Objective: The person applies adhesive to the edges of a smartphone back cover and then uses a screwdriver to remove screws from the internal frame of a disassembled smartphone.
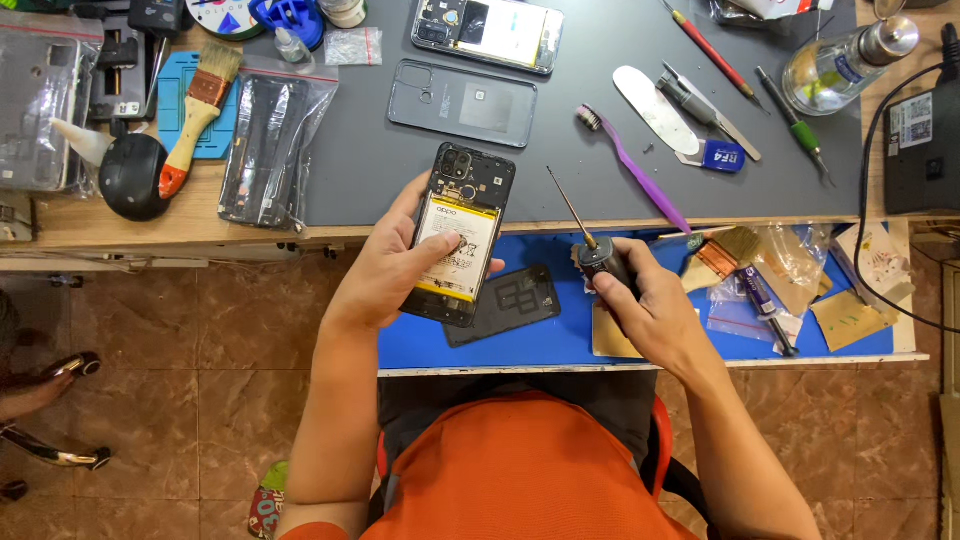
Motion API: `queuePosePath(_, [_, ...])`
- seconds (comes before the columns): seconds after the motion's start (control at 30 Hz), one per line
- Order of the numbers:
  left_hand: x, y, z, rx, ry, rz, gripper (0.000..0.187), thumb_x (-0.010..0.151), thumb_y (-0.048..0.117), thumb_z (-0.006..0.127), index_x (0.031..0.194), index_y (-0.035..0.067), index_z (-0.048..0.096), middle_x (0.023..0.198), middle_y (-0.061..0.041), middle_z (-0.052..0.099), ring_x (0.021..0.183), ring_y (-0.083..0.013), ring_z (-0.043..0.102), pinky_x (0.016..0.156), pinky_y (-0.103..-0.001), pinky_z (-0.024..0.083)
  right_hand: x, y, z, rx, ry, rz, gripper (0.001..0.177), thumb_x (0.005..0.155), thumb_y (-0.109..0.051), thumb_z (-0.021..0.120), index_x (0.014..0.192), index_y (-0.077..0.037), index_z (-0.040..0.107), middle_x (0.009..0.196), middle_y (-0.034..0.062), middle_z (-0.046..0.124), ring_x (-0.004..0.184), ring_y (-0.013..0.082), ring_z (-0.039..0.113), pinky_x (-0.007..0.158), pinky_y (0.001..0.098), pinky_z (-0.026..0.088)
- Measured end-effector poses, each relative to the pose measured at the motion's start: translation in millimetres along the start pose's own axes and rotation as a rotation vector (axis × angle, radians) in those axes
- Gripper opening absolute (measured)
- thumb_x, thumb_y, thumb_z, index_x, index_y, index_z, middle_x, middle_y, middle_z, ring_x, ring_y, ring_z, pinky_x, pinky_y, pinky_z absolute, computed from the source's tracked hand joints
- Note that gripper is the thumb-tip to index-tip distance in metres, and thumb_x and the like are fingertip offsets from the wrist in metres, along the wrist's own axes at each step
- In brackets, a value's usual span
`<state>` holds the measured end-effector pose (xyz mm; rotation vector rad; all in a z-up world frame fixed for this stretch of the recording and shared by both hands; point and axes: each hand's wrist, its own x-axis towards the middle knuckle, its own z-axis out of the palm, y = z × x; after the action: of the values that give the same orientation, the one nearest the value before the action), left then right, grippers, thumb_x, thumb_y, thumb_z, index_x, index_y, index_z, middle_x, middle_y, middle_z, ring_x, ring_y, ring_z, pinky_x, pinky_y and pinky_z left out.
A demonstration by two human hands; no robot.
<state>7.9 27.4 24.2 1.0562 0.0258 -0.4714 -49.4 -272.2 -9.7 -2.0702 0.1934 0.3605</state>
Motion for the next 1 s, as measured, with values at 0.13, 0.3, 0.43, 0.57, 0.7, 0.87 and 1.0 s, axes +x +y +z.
queuePosePath(0.13, [-8,11,-3,0.058,-0.006,-0.016,0.074,0.095,0.000,0.061,0.162,0.008,0.031,0.114,-0.032,0.073,0.093,-0.0417,0.076,0.074,-0.057,0.066,1,-7,3,-0.244,0.053,-0.018,0.043,0.097,-0.048,0.063,0.132,-0.023,0.063,0.077,0.0138,0.073,0.079,0.0350,0.072,0.074,0.0466,0.052])
queuePosePath(0.3, [-12,13,-9,0.084,-0.037,-0.041,0.077,0.094,0.001,0.062,0.163,0.007,0.030,0.117,-0.034,0.072,0.093,-0.0441,0.077,0.075,-0.058,0.066,10,2,5,-0.440,0.187,-0.235,0.045,0.099,-0.050,0.066,0.132,-0.019,0.069,0.085,0.0143,0.073,0.079,0.0350,0.074,0.073,0.0427,0.056])
queuePosePath(0.43, [-13,13,-11,0.062,-0.049,-0.054,0.077,0.094,-0.001,0.061,0.163,0.006,0.030,0.115,-0.035,0.072,0.091,-0.0452,0.077,0.074,-0.059,0.067,8,3,7,-0.532,0.258,-0.382,0.049,0.099,-0.050,0.070,0.130,-0.013,0.071,0.090,0.0142,0.073,0.082,0.0344,0.075,0.073,0.0418,0.058])
queuePosePath(0.57, [-11,11,-13,0.043,-0.069,-0.072,0.078,0.093,-0.002,0.061,0.164,0.006,0.029,0.114,-0.035,0.072,0.091,-0.0458,0.076,0.073,-0.060,0.067,7,6,8,-0.544,0.287,-0.415,0.054,0.099,-0.055,0.069,0.130,-0.011,0.071,0.091,0.0153,0.074,0.082,0.0350,0.075,0.072,0.0437,0.059])
queuePosePath(0.7, [-12,13,-13,0.023,-0.076,-0.084,0.077,0.093,-0.001,0.061,0.163,0.005,0.030,0.114,-0.036,0.072,0.089,-0.0461,0.077,0.074,-0.059,0.068,7,19,8,-0.596,0.311,-0.452,0.051,0.097,-0.056,0.070,0.130,-0.016,0.070,0.092,0.0093,0.072,0.083,0.0311,0.075,0.072,0.0402,0.058])
queuePosePath(0.87, [-12,12,-13,0.021,-0.093,-0.076,0.076,0.093,-0.002,0.060,0.162,0.003,0.029,0.112,-0.037,0.071,0.086,-0.0461,0.077,0.073,-0.058,0.069,5,19,10,-0.568,0.297,-0.485,0.044,0.097,-0.046,0.072,0.127,-0.015,0.071,0.091,0.0089,0.072,0.083,0.0303,0.075,0.071,0.0386,0.058])
queuePosePath(1.0, [-12,9,-16,0.007,-0.097,-0.080,0.077,0.092,-0.002,0.061,0.162,0.003,0.029,0.111,-0.037,0.071,0.085,-0.0452,0.078,0.072,-0.057,0.069,3,18,11,-0.569,0.287,-0.497,0.042,0.099,-0.043,0.072,0.127,-0.011,0.070,0.090,0.0117,0.071,0.082,0.0324,0.074,0.070,0.0400,0.058])
